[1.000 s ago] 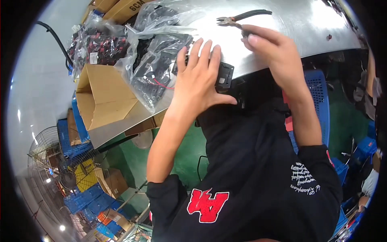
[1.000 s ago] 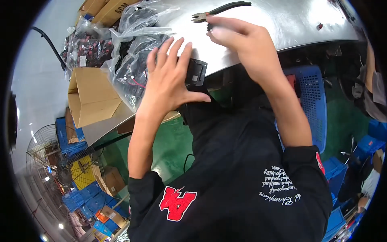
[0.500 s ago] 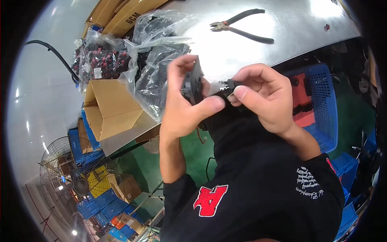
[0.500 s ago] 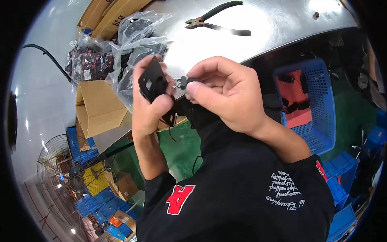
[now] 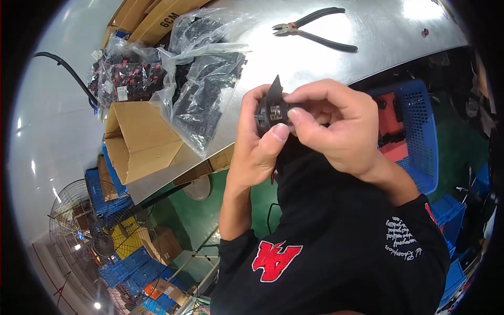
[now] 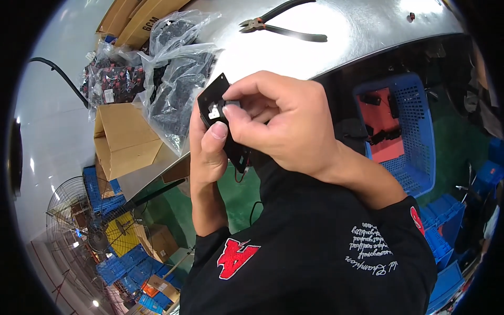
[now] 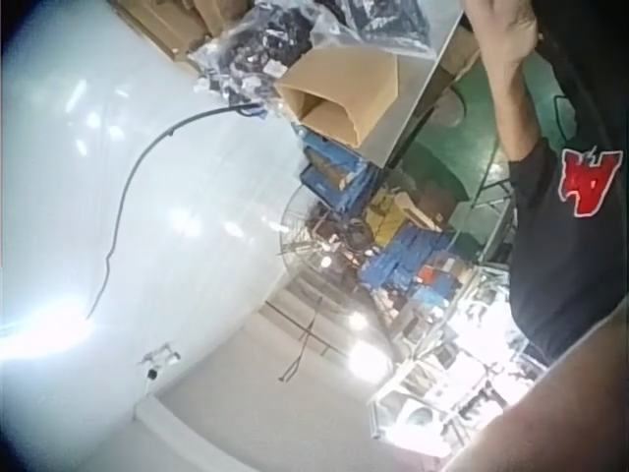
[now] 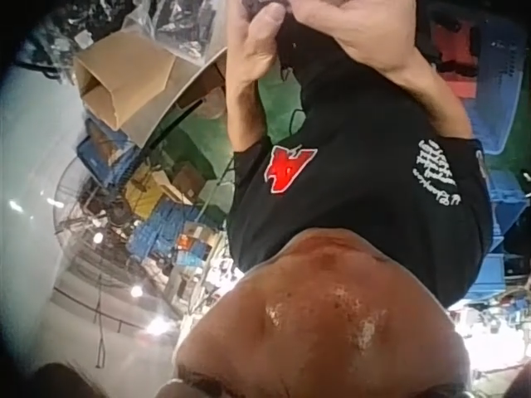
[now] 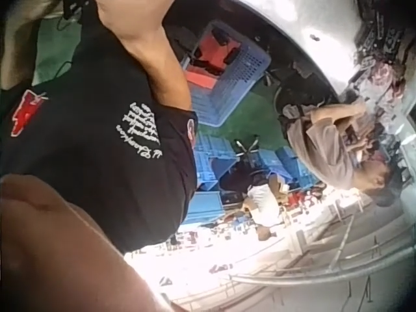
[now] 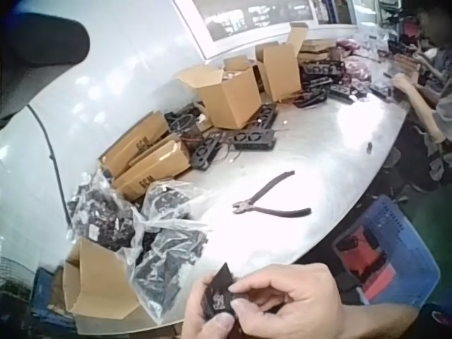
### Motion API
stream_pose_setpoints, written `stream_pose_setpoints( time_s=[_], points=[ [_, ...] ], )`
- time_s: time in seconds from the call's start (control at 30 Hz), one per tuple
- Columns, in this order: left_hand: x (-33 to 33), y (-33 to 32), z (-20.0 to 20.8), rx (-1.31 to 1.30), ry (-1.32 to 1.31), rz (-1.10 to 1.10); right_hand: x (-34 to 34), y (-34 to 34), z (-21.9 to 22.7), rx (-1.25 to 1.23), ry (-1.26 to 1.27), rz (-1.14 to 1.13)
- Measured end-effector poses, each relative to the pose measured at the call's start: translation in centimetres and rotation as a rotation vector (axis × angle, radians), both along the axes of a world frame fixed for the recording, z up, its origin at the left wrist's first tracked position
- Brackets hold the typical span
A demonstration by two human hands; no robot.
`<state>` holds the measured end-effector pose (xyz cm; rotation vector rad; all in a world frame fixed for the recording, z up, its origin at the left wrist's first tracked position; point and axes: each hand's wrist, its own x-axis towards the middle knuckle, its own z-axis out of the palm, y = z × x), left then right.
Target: Assembling small black electronic components by fitting wires and using pliers at an industrial workbench.
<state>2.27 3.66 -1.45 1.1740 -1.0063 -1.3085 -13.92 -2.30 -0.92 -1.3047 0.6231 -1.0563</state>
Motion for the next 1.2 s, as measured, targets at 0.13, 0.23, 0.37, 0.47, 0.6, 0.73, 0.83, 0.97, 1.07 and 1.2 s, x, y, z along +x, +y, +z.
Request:
stream_pose_setpoints(
  time_s=[0.13, 0.23, 0.37, 0.47, 0.6, 0.73, 0.83, 0.97, 1.07, 1.2],
  points=[
    [-0.3, 0.2, -0.7, -0.030, -0.162, 0.011, 0.1, -0.2, -0.1, -0.031, 0.023, -0.028],
    [-0.1, 0.3, -0.6, -0.035, -0.271, 0.011, -0.1, -0.8, -0.6, -0.155, 0.059, -0.007],
    [1.1, -0.3, -0.5, -0.016, -0.460, -0.043, -0.5, -1.9, -1.4, 0.070, -0.066, 0.183],
    [1.3, -0.7, -0.3, -0.010, -0.574, 0.008, -0.6, -2.1, -2.1, -0.058, 0.044, 0.146],
    [0.1, -0.8, 0.5, 0.031, -0.567, -0.005, -1.2, -2.8, -3.8, -0.327, 0.177, 0.033],
    [0.5, -1.5, -0.1, 0.060, -0.497, -0.047, -0.4, -2.2, -4.5, -0.184, 0.078, -0.110],
    [0.1, -2.4, -0.2, -0.103, -0.785, -0.047, -0.4, -3.0, -5.5, -0.335, 0.136, -0.227],
    [-1.1, -4.1, -1.0, -0.133, -1.281, -0.064, -0.2, -3.7, -7.7, -0.625, 0.438, -0.351],
    [-1.8, -4.7, -0.7, -0.061, -1.403, -0.130, -0.7, -3.6, -7.9, -0.648, 0.555, -0.356],
    [-1.5, -5.5, -0.7, -0.098, -1.486, -0.140, -2.0, -4.0, -6.2, -0.527, 0.555, -0.172]
  ],
)
